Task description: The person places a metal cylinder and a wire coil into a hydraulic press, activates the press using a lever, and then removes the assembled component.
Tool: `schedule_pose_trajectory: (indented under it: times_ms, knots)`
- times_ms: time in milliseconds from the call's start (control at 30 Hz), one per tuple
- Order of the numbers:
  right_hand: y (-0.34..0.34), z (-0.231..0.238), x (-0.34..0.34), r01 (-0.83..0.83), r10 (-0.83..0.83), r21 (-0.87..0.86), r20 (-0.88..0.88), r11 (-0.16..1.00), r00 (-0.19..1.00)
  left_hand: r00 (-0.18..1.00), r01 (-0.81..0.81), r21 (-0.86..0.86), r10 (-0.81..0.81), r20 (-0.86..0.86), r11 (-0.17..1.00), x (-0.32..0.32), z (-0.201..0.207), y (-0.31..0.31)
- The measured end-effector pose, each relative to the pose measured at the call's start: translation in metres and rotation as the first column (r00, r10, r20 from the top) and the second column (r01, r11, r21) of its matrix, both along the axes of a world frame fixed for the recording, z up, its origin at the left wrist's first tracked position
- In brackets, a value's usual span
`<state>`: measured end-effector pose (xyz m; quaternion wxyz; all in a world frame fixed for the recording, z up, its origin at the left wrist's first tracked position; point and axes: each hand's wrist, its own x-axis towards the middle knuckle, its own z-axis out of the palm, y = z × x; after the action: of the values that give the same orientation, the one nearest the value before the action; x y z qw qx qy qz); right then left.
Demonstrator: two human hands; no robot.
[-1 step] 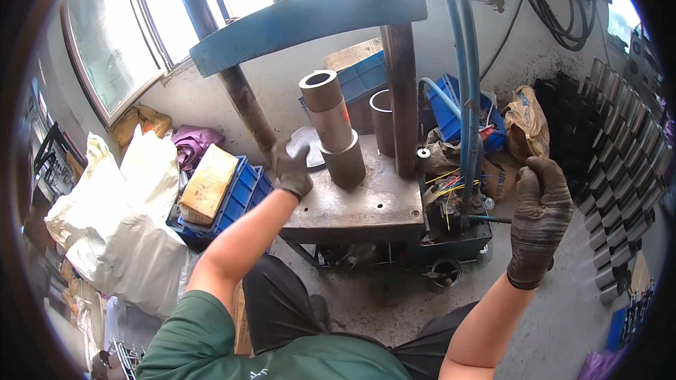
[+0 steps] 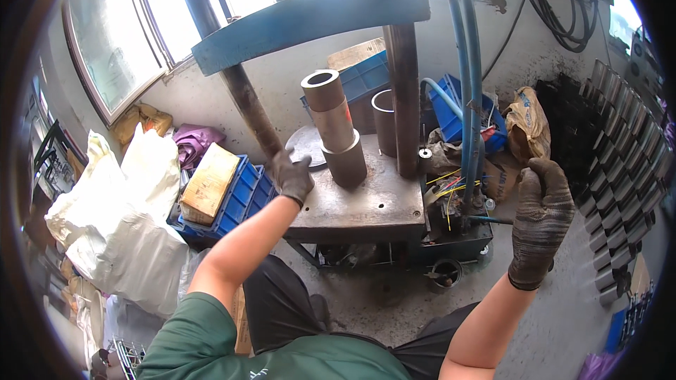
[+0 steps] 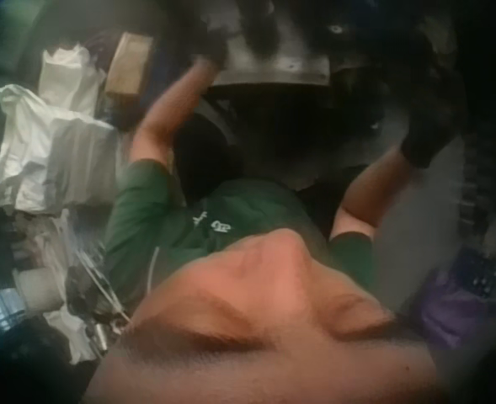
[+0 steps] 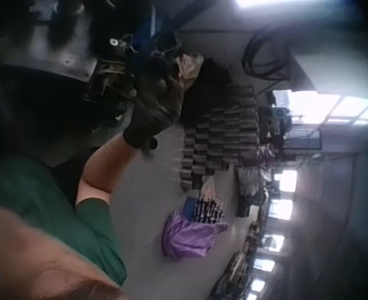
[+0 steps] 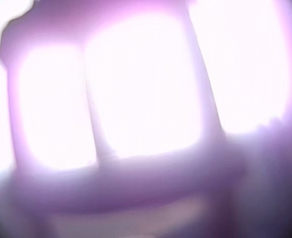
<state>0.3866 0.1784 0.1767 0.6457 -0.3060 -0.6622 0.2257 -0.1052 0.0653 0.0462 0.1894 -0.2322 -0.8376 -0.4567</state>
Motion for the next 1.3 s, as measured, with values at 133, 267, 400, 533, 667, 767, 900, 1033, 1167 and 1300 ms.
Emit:
schedule_pose_trajectory:
  times_ms: [133,267,400,533,667,767,900,1033,1167,1300]
  knots:
    - [0.0,0.002,-0.006,-0.018,0.017,-0.013,-0.002,1.0,1.0,0.988,-0.139,-0.142,0.147,0.049,0.98,-0.002,-0.047,-0.026]
    - [0.0,0.0,0.0,0.017,-0.017,-0.014,0.001,1.0,1.0,0.966,0.13,-0.051,-0.115,0.23,0.99,-0.001,-0.036,-0.034]
    - [-0.003,0.003,-0.01,0.069,-0.08,0.13,0.079,0.989,0.994,0.945,0.264,0.317,-0.31,0.104,0.911,-0.024,-0.024,-0.036]
    - [-0.01,0.007,-0.01,-0.031,0.031,-0.009,-0.01,0.999,0.999,0.746,0.619,0.675,-0.57,-0.345,0.402,0.011,0.069,-0.011]
    - [-0.015,0.009,0.001,-0.077,0.078,-0.063,0.012,0.995,0.997,0.645,0.738,0.598,-0.585,-0.492,0.311,0.046,0.171,0.016]
    - [-0.014,0.009,-0.002,-0.058,0.064,-0.066,0.089,0.996,0.994,0.576,0.801,0.518,-0.628,-0.524,0.302,0.024,0.2,0.044]
    - [-0.019,0.011,-0.004,-0.065,0.072,-0.055,0.136,0.996,0.988,0.695,0.706,0.613,-0.514,-0.503,0.354,0.018,0.212,0.078]
    - [-0.022,0.011,-0.001,-0.057,0.07,-0.082,0.171,0.995,0.983,0.766,0.642,0.367,-0.567,-0.301,0.673,0.019,0.229,0.082]
    - [-0.024,0.012,-0.005,-0.035,0.025,0.051,0.183,0.998,0.983,0.828,0.56,0.437,-0.483,-0.283,0.704,0.019,0.22,0.096]
    - [-0.036,0.021,-0.002,-0.111,0.149,-0.158,0.254,0.981,0.956,0.836,0.541,0.342,-0.538,-0.113,0.768,0.009,0.209,0.097]
